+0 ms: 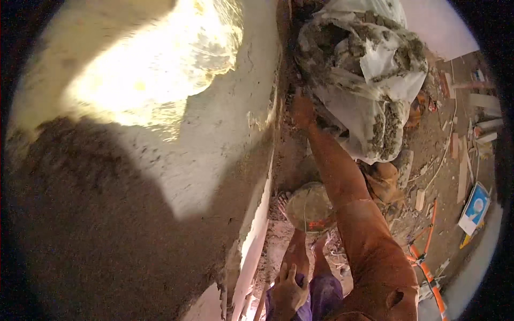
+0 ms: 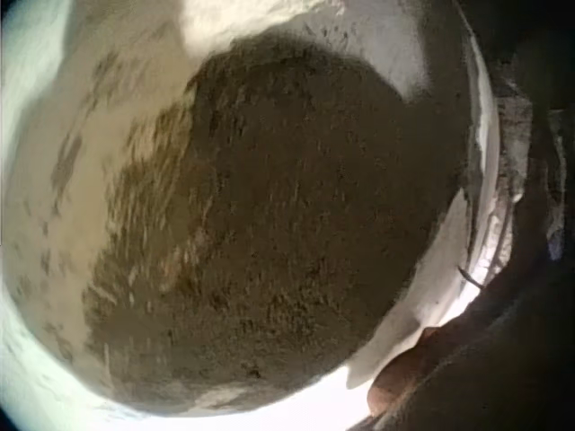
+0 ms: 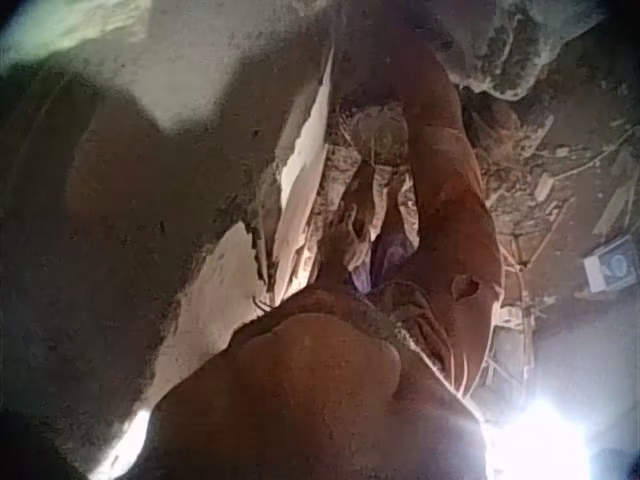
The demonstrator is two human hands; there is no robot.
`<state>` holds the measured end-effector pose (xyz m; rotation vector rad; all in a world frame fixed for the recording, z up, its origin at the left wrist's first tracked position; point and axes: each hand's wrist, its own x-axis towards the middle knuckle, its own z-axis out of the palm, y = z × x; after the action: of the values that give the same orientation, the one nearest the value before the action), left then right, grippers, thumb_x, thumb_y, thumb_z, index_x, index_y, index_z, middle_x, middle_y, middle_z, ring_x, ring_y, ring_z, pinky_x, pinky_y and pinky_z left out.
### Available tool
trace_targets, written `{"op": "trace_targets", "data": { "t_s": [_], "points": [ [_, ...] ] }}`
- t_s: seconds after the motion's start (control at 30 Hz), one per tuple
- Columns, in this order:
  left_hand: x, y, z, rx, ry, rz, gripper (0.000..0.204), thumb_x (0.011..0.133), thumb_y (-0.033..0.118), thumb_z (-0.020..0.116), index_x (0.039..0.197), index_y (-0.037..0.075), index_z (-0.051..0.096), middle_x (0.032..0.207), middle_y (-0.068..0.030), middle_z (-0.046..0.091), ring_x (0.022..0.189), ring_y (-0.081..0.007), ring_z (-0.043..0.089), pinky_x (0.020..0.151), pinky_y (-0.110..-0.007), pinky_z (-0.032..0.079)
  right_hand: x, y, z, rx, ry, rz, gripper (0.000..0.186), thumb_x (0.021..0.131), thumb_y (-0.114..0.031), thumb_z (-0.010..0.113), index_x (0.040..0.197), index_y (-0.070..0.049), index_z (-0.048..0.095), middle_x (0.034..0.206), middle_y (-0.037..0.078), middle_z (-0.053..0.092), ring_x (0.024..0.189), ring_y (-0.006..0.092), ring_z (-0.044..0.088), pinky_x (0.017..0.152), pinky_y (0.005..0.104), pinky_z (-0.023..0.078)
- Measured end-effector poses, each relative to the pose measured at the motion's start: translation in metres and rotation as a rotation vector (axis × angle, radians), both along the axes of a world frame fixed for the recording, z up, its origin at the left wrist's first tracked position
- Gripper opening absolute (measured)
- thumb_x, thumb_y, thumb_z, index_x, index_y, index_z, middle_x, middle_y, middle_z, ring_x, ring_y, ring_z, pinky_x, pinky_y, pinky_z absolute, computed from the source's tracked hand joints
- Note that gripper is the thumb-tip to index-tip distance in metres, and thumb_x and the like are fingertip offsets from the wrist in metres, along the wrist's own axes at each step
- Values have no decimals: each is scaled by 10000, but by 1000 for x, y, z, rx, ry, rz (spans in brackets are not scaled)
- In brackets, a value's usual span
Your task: The person smooths mortar on the ground using a trowel, mixes mortar inside a bucket with a trowel and by hand, and applies mortar onto a wall using a trowel.
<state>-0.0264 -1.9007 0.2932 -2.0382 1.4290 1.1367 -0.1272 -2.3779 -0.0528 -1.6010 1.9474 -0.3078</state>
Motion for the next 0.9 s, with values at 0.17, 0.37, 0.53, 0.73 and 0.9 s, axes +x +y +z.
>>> {"op": "trace_targets", "data": {
  "t_s": [0.17,0.37,0.53,0.73,0.9],
  "points": [
    [1,-31,11,171,8,67,711,912,576,568,1505,209,427,1560,-189,373,1359,-407,471,1100,-532,415,12,37,3,-27,-35,-48,614,850,-103,663,1405,-60,404,982,321,624,904,488,641,789,551,518],
    [16,35,-24,-142,313,572,698,933,586,523,1516,222,404,1576,-166,359,1382,-372,454,1134,-527,372,20,74,-13,-144,-97,-39,524,890,-72,628,1366,-67,411,1152,322,567,963,481,617,817,525,529],
    [4,-23,1,-3,17,-51,614,913,496,595,1429,169,534,1492,-139,477,1319,-368,507,1074,-485,453,-9,45,-67,84,-150,-57,686,886,-94,649,1493,-89,328,1159,257,582,963,411,628,806,473,533],
    [6,-33,5,101,26,3,656,915,487,616,1454,134,493,1498,-136,475,1371,-321,469,1164,-480,344,-5,137,-93,-337,-149,139,781,879,-252,709,1540,-104,318,921,139,684,830,330,664,736,474,531],
    [14,-34,9,133,-42,-21,660,908,487,627,1453,140,494,1502,-126,471,1377,-332,458,1146,-476,373,11,103,-49,-68,-170,92,739,871,-300,722,1498,-84,395,1083,179,654,825,362,656,742,479,529]
  ]
}}
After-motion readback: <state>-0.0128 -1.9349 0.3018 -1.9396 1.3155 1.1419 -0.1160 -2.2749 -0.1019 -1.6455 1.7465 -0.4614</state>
